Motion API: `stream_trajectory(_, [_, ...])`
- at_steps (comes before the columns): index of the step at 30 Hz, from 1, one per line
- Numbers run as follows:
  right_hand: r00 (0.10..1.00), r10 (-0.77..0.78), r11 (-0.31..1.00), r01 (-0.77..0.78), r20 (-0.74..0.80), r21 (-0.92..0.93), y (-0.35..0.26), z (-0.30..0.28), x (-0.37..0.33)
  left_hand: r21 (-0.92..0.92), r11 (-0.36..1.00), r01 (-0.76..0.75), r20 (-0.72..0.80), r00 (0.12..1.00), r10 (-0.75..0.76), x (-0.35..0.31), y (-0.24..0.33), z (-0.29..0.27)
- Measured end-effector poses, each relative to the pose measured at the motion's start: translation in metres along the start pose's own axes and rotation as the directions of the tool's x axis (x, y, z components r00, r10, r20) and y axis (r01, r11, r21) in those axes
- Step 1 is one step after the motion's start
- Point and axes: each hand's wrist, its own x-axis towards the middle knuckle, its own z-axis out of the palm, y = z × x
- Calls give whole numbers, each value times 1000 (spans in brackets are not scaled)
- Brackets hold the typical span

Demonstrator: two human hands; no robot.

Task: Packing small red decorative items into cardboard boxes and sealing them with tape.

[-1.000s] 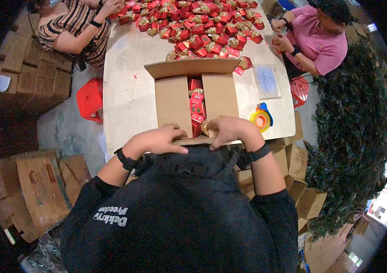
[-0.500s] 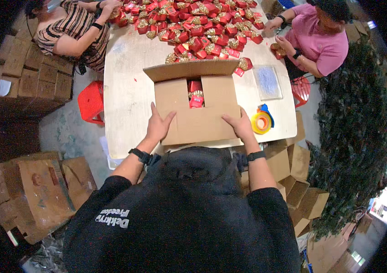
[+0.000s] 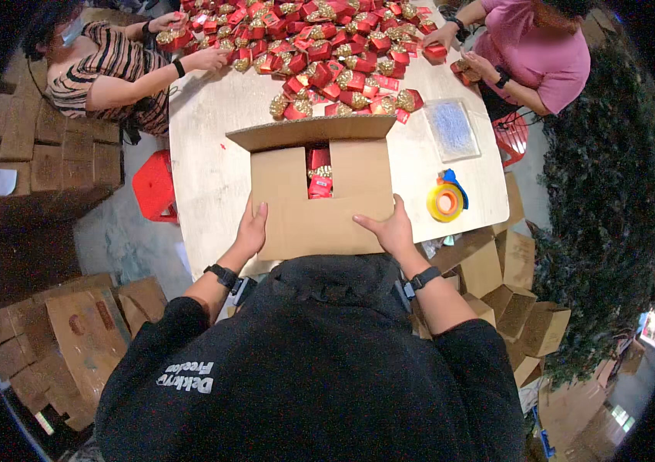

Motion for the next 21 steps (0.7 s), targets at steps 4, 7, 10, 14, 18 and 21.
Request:
stream_trajectory(4, [994, -82, 994, 76, -77, -80, 12, 3, 6, 136, 986, 97, -9, 995, -97, 0, 30, 4])
stream_trajectory(7, [997, 18, 1000, -18, -72, -3, -10, 2, -2, 360, 933, -8, -143, 988, 64, 2, 16, 11])
stream_trajectory(10, [915, -362, 856, 249, -180, -454, -5, 5, -6, 981, 163, -101, 65, 974, 216, 1, 50, 33])
stream_trajectory(14, [927, -365, 485, 264, 81, -834, -19, 11, 0, 955, 257, -146, 122, 987, 108, -5, 66, 39])
stream_trajectory(18, [851, -443, 414, 474, 283, -777, -43, 26, 4, 931, 271, -243, 188, 959, 214, 1, 57, 43])
stream_trajectory(21, [874, -411, 409, 432, 260, -804, -52, 28, 3, 928, 296, -225, 171, 965, 198, 2, 54, 47])
